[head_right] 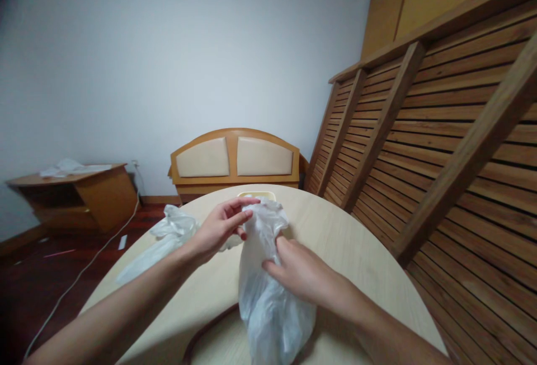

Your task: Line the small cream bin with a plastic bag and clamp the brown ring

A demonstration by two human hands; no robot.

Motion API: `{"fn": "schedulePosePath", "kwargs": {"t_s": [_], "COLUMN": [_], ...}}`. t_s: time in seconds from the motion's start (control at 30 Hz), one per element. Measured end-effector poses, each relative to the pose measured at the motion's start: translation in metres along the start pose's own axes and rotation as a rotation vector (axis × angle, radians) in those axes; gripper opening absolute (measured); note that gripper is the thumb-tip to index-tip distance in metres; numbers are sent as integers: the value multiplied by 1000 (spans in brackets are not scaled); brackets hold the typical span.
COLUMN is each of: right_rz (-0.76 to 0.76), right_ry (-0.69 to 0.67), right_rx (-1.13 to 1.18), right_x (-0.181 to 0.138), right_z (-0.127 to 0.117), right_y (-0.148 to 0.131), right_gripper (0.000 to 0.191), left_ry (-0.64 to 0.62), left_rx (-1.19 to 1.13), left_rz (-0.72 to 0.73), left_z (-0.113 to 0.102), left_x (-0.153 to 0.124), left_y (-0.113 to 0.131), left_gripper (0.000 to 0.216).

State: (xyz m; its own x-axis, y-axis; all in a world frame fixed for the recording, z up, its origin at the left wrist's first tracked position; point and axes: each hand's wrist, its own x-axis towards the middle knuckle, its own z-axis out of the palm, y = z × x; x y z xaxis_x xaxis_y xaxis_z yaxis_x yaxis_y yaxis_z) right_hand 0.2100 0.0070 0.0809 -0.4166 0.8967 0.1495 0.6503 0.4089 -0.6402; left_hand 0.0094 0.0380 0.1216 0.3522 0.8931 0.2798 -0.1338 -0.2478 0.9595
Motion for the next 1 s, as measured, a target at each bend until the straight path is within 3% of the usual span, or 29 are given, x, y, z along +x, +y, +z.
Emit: {"fn": "schedulePosePath", "kwargs": {"t_s": [0.1,0.23,0.4,0.57,0.63,0.73,0.8,0.87,0.93,1.0], "right_rz": [-135,-279,-506,-659,-666,-599,-509,-398,-326,-283], "right_ry": [167,325,584,708,702,656,564,347,149,64], "right_rx": [124,207,236,198,203,239,280,320,356,362], "right_x": [17,50,105,160,179,197,201,200,195,188], "right_z": [-21,-68,-122,-143,-140,-126,-116,-107,-101,-98], "right_y": [-6,-28,-62,-82,-79,-60,-42,-23,-8,3], "right_gripper": [35,37,27,23,26,33,44,61,70,73], "left_ry": [8,1,-152,-31,87,200,159,44,37,49], "left_rx": [-24,-4,175,319,360,355,341,323,339,358], "left_rz": [62,246,443,673,692,561,395,215,153,138], "left_z": [-2,-4,-8,-24,-35,-53,-63,-72,-80,-87], "left_x": [8,28,68,114,128,139,138,134,130,126], "left_y": [12,27,54,66,62,47,32,16,3,-7], "left_gripper": [59,73,106,112,106,98,99,102,98,89]}}
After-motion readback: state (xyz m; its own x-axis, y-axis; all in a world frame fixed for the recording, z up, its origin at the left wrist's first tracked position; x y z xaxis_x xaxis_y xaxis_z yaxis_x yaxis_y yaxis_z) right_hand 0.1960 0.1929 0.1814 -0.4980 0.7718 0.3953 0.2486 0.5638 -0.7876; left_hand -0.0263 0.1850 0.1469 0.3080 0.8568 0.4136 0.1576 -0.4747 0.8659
